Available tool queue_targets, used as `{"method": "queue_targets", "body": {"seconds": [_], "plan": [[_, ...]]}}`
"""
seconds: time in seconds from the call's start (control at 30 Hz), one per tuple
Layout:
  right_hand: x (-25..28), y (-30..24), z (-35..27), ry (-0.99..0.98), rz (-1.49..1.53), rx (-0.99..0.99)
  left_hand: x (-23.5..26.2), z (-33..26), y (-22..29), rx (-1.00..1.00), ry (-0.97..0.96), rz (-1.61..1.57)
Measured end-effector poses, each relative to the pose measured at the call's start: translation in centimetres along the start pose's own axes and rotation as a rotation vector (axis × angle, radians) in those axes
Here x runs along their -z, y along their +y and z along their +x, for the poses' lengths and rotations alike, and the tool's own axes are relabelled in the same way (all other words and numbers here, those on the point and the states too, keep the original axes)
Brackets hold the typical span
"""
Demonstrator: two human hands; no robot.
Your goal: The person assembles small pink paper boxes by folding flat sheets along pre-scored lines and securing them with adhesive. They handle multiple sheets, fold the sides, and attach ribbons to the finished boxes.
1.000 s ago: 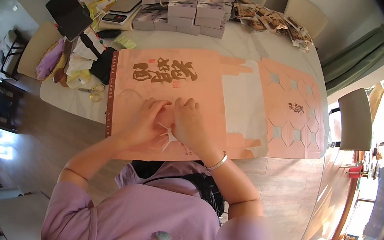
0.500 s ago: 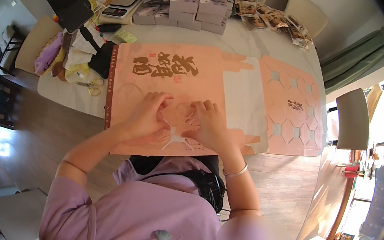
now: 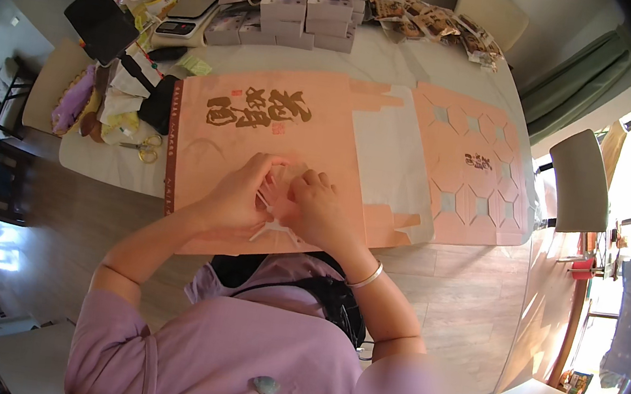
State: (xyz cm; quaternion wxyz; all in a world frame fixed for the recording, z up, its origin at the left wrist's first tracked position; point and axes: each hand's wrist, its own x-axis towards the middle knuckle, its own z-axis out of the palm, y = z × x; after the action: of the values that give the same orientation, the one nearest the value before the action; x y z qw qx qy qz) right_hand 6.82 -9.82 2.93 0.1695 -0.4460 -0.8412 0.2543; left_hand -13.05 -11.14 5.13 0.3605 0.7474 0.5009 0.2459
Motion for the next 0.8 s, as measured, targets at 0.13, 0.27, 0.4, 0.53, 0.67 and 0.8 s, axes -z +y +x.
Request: {"method": "queue_targets", "body": {"seconds": [0.13, 0.27, 0.4, 0.53, 0.67, 0.8], "plan": [[-0.6, -0.5, 0.7, 0.03, 0.105, -0.058, -0.2, 0.1, -0.6, -0.038, 0.044, -0.127], [1.7, -0.9, 2.0, 0.053, 0.189, 0.015, 0.8, 0.8, -0.2, -0.12, 0.16, -0.214], [2.9, -0.6, 3.8, 0.286, 0.157, 0.187, 2.5, 1.6, 1.9, -0.319, 0.317, -0.011], [2.4, 0.1, 4.5, 0.272, 0.072, 0.181, 1.2, 2.3, -1.2, -0.296, 0.271, 0.088], [2.1, 0.6, 4.1, 0.207, 0.05, 0.13, 0.7, 2.1, -2.0, -0.157, 0.18, 0.189], [2.4, 0.8, 4.0, 0.154, 0.159, 0.106, 1.1, 2.1, -1.8, -0.273, 0.189, 0.038]]}}
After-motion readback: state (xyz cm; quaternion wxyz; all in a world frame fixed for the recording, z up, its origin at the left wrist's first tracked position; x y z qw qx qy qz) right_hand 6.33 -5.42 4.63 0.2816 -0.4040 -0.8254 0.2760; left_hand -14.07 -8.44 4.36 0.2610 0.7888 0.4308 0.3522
